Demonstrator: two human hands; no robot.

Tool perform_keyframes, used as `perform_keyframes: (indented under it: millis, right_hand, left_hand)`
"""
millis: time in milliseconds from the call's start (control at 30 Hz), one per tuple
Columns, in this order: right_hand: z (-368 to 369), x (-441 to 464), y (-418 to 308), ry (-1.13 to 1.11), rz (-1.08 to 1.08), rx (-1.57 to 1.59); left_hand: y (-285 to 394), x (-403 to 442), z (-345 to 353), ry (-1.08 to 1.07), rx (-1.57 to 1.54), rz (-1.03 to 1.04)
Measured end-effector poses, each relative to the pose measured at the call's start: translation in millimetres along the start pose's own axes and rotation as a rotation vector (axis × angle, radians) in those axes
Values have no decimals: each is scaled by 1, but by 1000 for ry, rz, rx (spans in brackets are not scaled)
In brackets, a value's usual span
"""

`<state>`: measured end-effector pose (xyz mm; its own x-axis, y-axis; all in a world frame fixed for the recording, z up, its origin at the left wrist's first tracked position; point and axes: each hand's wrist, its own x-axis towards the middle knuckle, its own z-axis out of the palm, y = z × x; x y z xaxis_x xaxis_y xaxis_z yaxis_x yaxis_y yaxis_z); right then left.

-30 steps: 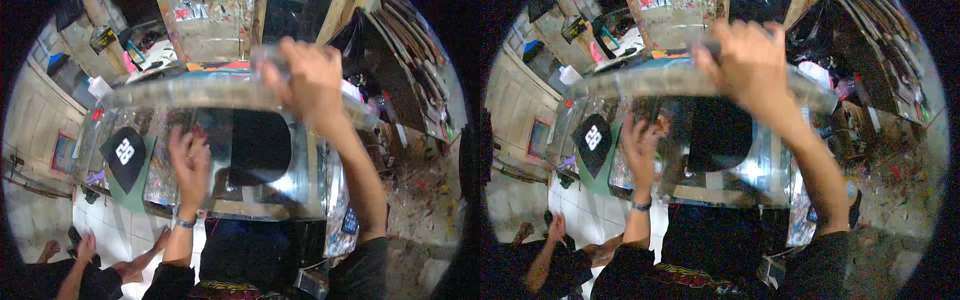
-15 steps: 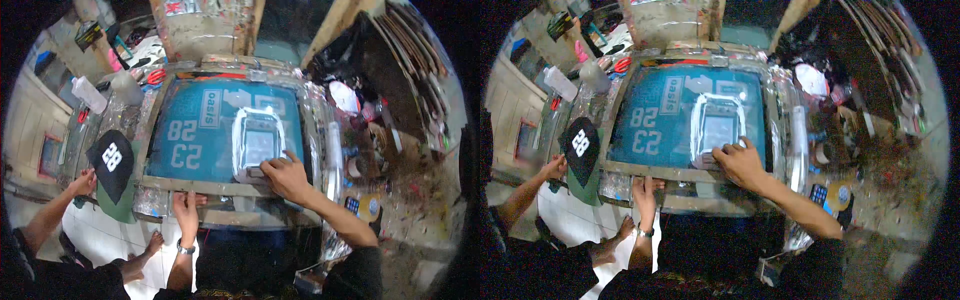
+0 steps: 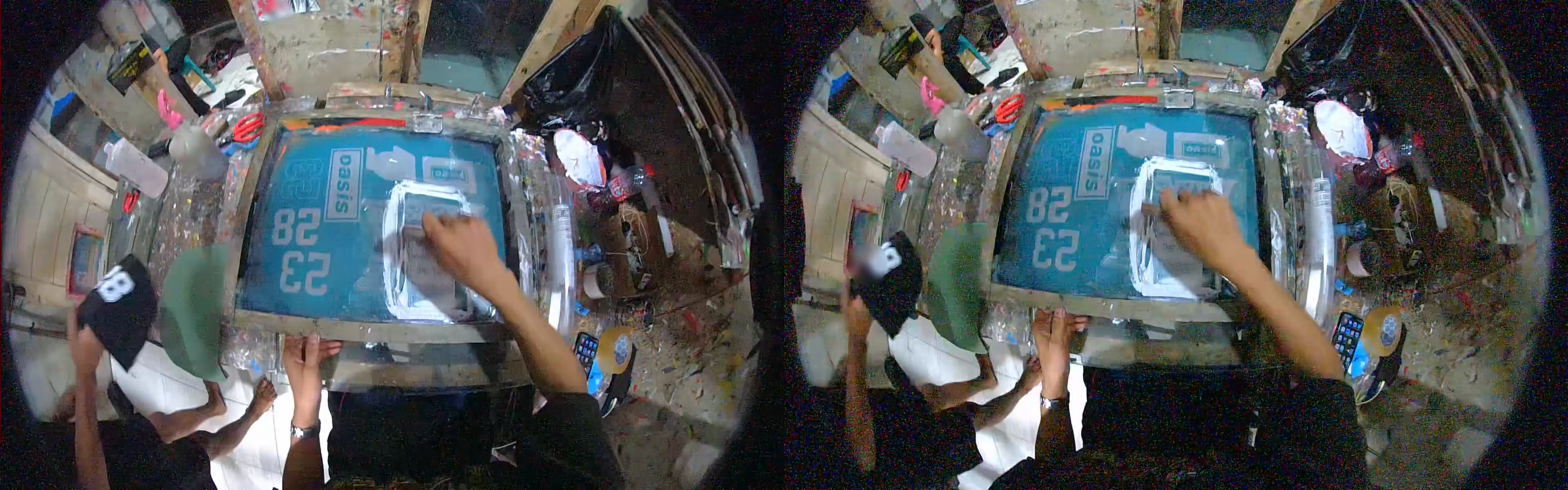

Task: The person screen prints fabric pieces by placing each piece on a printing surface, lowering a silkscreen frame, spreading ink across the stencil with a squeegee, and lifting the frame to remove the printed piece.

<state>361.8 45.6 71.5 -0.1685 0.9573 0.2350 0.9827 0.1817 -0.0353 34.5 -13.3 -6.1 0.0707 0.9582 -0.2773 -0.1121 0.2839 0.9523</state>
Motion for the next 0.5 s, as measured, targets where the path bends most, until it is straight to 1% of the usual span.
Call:
perform_keyframes:
  millis: [100, 167, 200, 300, 367, 400, 433, 467, 500]
  right_hand:
    - [-12, -57, -43, -4, -64, 11]
    - [-17, -80, -62, -33, -55, 48]
    - [-21, -87, -68, -65, -57, 85]
    - [-34, -88, -72, -11, -22, 45]
    - [-56, -89, -80, 75, 26, 64]
    - [-64, -89, -85, 226, 113, 26]
    - [-73, -88, -91, 365, 190, -8]
    - [-88, -78, -93, 515, 150, -29]
    - [-105, -66, -87, 510, 126, -26]
  left_hand:
    - [-3, -1, 1, 20, 32, 19]
    - [-4, -1, 2, 28, -24, 58]
    - [-6, -2, 2, 21, -22, 66]
    - [-3, -3, 2, 19, -1, 155]
    - [2, -3, 0, -6, -48, 204]
    - [14, -8, 3, 4, -71, 265]
    - [34, -13, 6, 11, -75, 270]
    - [61, -14, 11, 13, -71, 304]
    - [88, -14, 19, 20, -68, 335]
